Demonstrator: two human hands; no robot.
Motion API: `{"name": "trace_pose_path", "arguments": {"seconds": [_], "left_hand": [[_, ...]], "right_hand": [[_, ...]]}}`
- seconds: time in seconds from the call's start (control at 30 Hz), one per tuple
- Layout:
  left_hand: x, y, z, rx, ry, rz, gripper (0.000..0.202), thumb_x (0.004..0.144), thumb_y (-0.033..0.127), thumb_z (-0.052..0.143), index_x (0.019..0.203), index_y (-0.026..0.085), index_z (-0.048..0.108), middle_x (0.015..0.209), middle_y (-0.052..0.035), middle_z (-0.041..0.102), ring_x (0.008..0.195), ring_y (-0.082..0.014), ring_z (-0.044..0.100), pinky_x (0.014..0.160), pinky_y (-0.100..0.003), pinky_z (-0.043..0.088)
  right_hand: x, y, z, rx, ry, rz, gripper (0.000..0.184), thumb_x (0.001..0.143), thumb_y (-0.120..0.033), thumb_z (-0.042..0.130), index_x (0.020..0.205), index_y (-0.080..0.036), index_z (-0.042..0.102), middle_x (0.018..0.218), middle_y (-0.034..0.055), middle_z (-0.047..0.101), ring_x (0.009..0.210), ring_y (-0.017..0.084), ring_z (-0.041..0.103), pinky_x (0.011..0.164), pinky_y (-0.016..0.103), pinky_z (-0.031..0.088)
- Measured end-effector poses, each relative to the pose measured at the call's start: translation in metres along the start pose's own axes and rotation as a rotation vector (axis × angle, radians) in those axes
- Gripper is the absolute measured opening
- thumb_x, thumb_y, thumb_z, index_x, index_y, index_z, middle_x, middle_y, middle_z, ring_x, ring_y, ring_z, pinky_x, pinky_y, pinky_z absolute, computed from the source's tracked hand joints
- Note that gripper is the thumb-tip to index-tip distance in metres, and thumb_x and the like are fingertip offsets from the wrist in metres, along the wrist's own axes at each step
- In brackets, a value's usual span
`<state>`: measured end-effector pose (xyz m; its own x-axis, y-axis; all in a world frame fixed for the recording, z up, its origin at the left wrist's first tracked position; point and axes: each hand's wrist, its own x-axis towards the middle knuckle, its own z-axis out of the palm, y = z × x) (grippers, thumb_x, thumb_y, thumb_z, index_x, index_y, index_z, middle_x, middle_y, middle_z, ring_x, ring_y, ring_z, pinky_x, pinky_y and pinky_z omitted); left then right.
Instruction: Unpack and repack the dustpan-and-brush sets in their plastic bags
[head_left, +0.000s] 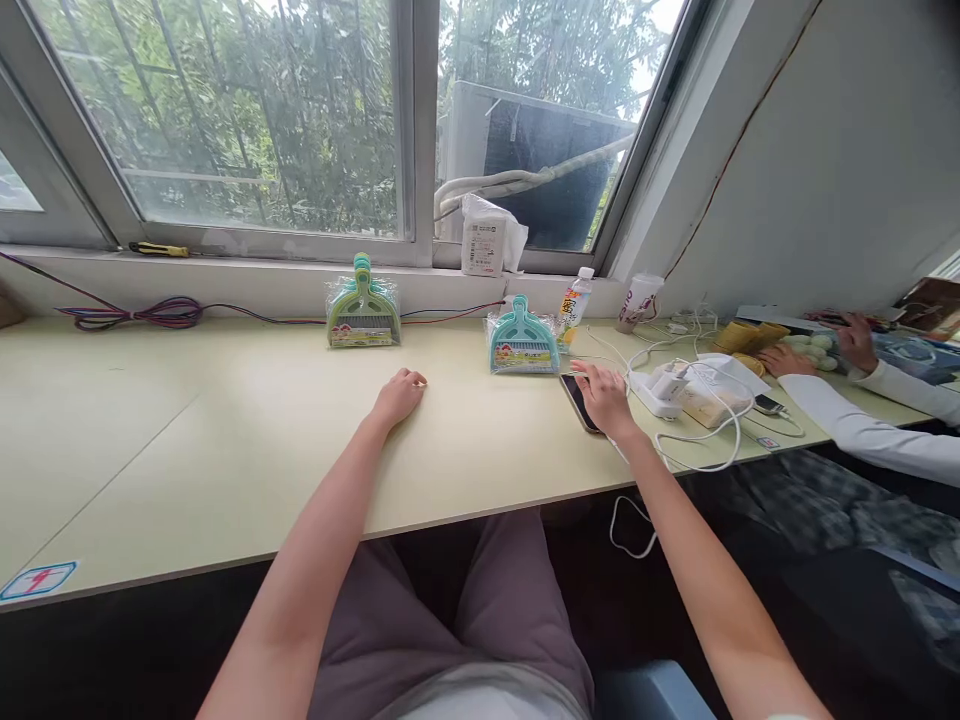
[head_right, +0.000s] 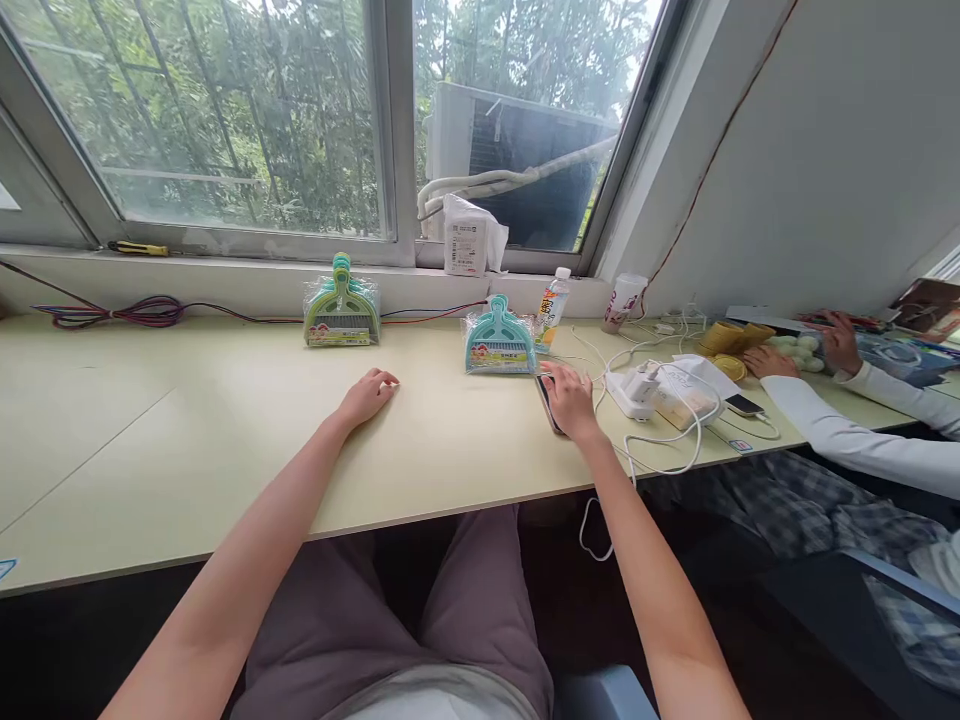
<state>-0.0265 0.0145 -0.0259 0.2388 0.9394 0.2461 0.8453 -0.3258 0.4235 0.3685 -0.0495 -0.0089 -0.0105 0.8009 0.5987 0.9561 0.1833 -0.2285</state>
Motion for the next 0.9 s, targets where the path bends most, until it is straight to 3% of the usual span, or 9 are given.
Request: {"name": "trace_pose_path", "arguments": {"seconds": [0.1, 0.23, 0.33, 0.43, 0.6, 0.73, 0.9], "left_hand": [[0.0, 0.0, 0.0, 0.004, -0.004, -0.009, 0.03, 0.09, 0.029, 0.042, 0.111, 0.022, 0.062, 0.119, -0.0079, 0.056, 0.101, -0.0222, 0.06, 0.091, -0.034, 0.045], [0.003, -0.002, 0.003, -0.006, 0.007, -0.011, 0.03, 0.092, 0.034, 0.041, 0.11, 0.022, 0.062, 0.119, -0.0087, 0.056, 0.1, -0.0225, 0.06, 0.091, -0.036, 0.044], [0.006, -0.005, 0.006, -0.016, 0.033, -0.005, 0.036, 0.094, 0.041, 0.038, 0.11, 0.021, 0.063, 0.117, -0.0101, 0.056, 0.102, -0.0241, 0.059, 0.093, -0.037, 0.043], [0.011, -0.012, 0.009, -0.003, 0.072, -0.042, 0.039, 0.094, 0.044, 0.038, 0.111, 0.02, 0.063, 0.12, -0.0122, 0.055, 0.112, -0.0278, 0.054, 0.095, -0.04, 0.042], [0.019, -0.028, 0.01, 0.027, 0.175, -0.238, 0.046, 0.094, 0.05, 0.033, 0.12, 0.021, 0.059, 0.134, -0.0147, 0.049, 0.127, -0.033, 0.04, 0.103, -0.051, 0.034], [0.027, -0.048, 0.001, 0.106, 0.163, -0.266, 0.049, 0.094, 0.047, 0.035, 0.131, 0.019, 0.05, 0.143, -0.0151, 0.044, 0.13, -0.0318, 0.039, 0.106, -0.049, 0.031], [0.041, -0.08, -0.014, 0.226, 0.15, -0.372, 0.067, 0.091, 0.049, 0.037, 0.146, 0.011, 0.03, 0.155, -0.0195, 0.024, 0.14, -0.0337, 0.025, 0.111, -0.05, 0.024]], "right_hand": [[0.01, -0.048, 0.024, 0.148, -0.073, -0.115, 0.043, 0.1, -0.039, 0.022, 0.119, -0.024, 0.058, 0.122, 0.0092, 0.065, 0.116, 0.023, 0.055, 0.11, 0.05, 0.025], [0.019, -0.124, 0.075, 0.294, -0.292, -0.236, 0.044, 0.101, -0.04, 0.024, 0.123, -0.023, 0.057, 0.133, 0.0077, 0.058, 0.127, 0.02, 0.048, 0.109, 0.041, 0.03], [0.027, -0.173, 0.106, 0.295, -0.491, -0.292, 0.044, 0.099, -0.046, 0.03, 0.129, -0.025, 0.054, 0.147, 0.006, 0.045, 0.141, 0.023, 0.029, 0.113, 0.048, 0.022], [0.036, -0.204, 0.124, 0.285, -0.565, -0.31, 0.045, 0.099, -0.047, 0.032, 0.135, -0.026, 0.048, 0.152, 0.0071, 0.038, 0.144, 0.024, 0.025, 0.115, 0.053, 0.015], [0.044, -0.221, 0.133, 0.251, -0.579, -0.277, 0.042, 0.099, -0.04, 0.034, 0.136, -0.026, 0.047, 0.151, 0.0077, 0.04, 0.143, 0.023, 0.027, 0.116, 0.054, 0.013], [0.038, -0.221, 0.137, 0.247, -0.47, -0.241, 0.035, 0.099, -0.028, 0.034, 0.129, -0.021, 0.052, 0.146, 0.009, 0.045, 0.136, 0.022, 0.038, 0.113, 0.049, 0.024], [0.035, -0.221, 0.139, 0.266, -0.43, -0.237, 0.032, 0.1, -0.034, 0.034, 0.118, -0.022, 0.058, 0.136, 0.0078, 0.055, 0.127, 0.022, 0.048, 0.107, 0.043, 0.032]]}}
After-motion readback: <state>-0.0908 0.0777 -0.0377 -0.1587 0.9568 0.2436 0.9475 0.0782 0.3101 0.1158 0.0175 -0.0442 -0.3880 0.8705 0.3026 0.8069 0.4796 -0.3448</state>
